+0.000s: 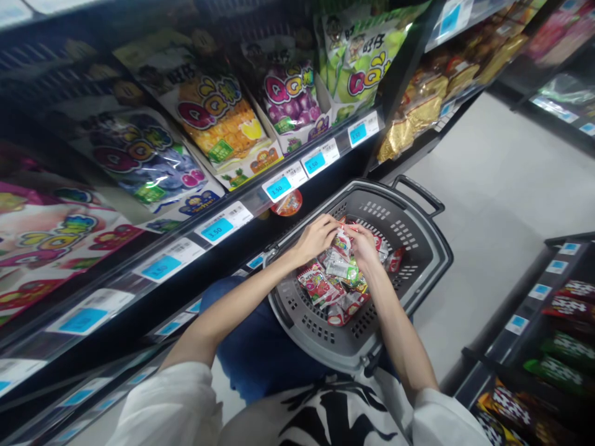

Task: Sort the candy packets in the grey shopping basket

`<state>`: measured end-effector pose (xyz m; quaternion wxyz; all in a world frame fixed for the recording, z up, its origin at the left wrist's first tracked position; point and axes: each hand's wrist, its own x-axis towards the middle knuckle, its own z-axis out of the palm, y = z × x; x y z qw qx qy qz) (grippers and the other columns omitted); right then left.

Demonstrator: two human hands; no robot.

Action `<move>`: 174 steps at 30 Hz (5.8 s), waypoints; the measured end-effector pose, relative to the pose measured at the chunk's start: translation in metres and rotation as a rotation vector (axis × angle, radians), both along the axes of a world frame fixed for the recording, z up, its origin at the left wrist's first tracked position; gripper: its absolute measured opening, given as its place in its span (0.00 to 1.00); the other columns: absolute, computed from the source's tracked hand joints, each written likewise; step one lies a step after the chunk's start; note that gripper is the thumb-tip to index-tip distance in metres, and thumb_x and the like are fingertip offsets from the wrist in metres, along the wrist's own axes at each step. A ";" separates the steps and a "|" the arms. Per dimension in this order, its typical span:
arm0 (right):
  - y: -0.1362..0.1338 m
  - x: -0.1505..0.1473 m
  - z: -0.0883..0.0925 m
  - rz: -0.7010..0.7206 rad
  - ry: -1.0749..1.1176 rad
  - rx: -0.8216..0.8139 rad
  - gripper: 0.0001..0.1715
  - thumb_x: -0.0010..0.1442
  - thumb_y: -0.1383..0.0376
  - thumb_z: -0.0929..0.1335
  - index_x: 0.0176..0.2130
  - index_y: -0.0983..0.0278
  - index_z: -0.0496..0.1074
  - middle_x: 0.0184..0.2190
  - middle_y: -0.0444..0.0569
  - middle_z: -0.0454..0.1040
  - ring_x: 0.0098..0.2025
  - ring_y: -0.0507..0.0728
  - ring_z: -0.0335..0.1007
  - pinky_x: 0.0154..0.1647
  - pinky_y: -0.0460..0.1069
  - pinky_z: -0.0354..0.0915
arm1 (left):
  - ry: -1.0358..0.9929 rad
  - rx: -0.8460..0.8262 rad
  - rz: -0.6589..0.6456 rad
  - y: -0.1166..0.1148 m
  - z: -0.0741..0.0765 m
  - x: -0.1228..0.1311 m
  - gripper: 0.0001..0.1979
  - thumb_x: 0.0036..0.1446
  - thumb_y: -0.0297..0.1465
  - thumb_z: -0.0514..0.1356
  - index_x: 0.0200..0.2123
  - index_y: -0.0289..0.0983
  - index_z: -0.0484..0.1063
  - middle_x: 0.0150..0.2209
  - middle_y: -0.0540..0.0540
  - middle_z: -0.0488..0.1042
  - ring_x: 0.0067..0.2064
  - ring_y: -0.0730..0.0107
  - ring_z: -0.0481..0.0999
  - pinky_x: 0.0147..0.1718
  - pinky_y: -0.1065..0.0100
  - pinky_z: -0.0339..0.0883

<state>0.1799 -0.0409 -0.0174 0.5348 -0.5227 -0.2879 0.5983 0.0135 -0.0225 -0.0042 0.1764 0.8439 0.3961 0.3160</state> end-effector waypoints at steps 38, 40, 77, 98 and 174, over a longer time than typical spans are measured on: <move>-0.002 -0.002 0.003 -0.012 0.142 -0.060 0.17 0.36 0.60 0.80 0.28 0.63 0.78 0.26 0.42 0.77 0.30 0.51 0.69 0.35 0.47 0.65 | 0.033 -0.139 -0.063 0.008 0.000 -0.001 0.09 0.69 0.29 0.53 0.43 0.33 0.73 0.44 0.41 0.74 0.46 0.63 0.75 0.50 0.62 0.71; -0.003 -0.003 0.004 -0.006 0.142 -0.059 0.17 0.35 0.60 0.80 0.28 0.63 0.78 0.27 0.42 0.77 0.30 0.51 0.69 0.35 0.47 0.65 | 0.070 -0.122 -0.069 0.008 -0.001 -0.002 0.10 0.69 0.29 0.52 0.43 0.33 0.73 0.44 0.40 0.74 0.46 0.62 0.74 0.50 0.62 0.70; -0.006 0.002 0.035 -0.045 0.134 0.000 0.30 0.40 0.53 0.82 0.41 0.60 0.75 0.41 0.48 0.82 0.41 0.60 0.79 0.44 0.54 0.76 | -0.556 -0.948 -0.034 -0.021 -0.004 0.000 0.34 0.36 0.39 0.79 0.47 0.30 0.76 0.45 0.36 0.81 0.43 0.59 0.80 0.50 0.57 0.73; -0.054 -0.048 0.026 0.759 -0.360 0.347 0.41 0.53 0.30 0.66 0.39 0.62 0.80 0.44 0.56 0.82 0.48 0.68 0.78 0.49 0.56 0.74 | -1.134 -0.720 0.467 -0.175 0.039 -0.057 0.35 0.46 0.43 0.76 0.55 0.38 0.71 0.56 0.38 0.77 0.52 0.57 0.79 0.54 0.58 0.73; -0.092 -0.068 0.036 1.026 -0.190 0.308 0.26 0.55 0.44 0.74 0.38 0.63 0.80 0.33 0.53 0.83 0.32 0.61 0.79 0.36 0.53 0.75 | 0.884 0.008 1.344 -0.260 0.207 -0.301 0.22 0.69 0.43 0.50 0.45 0.33 0.76 0.44 0.36 0.73 0.50 0.53 0.74 0.55 0.59 0.69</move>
